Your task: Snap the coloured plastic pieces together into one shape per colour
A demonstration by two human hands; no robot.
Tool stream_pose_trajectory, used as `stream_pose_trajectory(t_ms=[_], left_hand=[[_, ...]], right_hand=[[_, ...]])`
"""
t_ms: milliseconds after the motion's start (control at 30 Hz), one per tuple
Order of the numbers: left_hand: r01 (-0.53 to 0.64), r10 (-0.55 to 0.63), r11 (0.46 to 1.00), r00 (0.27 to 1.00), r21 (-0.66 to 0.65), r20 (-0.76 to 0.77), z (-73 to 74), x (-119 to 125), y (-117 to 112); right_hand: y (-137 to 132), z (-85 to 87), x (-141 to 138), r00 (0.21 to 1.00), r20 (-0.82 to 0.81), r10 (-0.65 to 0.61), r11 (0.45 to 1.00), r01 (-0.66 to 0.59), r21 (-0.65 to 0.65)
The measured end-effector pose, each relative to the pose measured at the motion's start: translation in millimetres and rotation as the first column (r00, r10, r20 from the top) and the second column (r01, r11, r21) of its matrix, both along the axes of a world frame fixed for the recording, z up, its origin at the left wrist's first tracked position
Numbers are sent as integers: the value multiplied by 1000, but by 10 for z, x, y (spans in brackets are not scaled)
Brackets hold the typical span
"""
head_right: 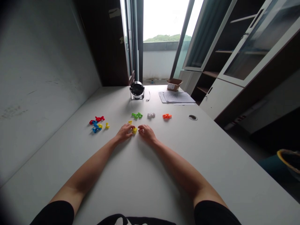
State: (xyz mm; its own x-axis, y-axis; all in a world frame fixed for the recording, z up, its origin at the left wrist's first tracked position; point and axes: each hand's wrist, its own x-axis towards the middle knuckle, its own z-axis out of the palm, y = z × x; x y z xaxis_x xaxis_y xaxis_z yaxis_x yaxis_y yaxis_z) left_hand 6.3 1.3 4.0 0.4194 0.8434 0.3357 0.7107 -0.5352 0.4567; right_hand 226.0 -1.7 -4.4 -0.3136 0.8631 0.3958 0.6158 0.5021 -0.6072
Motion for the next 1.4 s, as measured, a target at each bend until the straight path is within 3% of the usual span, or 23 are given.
stream_pose_trajectory(t_ms=[533,867,1100,1400], left_hand=[[23,-24,1000,1000,-12,-9,38,28,-42],[53,-52,998,998,-39,17,120,59,-75],[101,-86,989,987,-109,136,140,54,-100],[100,-84,988,987,-117,137,117,56,-90]], right_hand=[[-10,0,-24,983,174,60,992,-78,98],[-82,55,-31,999,26,19,998,-17,-63],[-84,65,-10,999,-38,-8,990,3,-138],[-67,85,16,988,-149,42,975,-73,-212]])
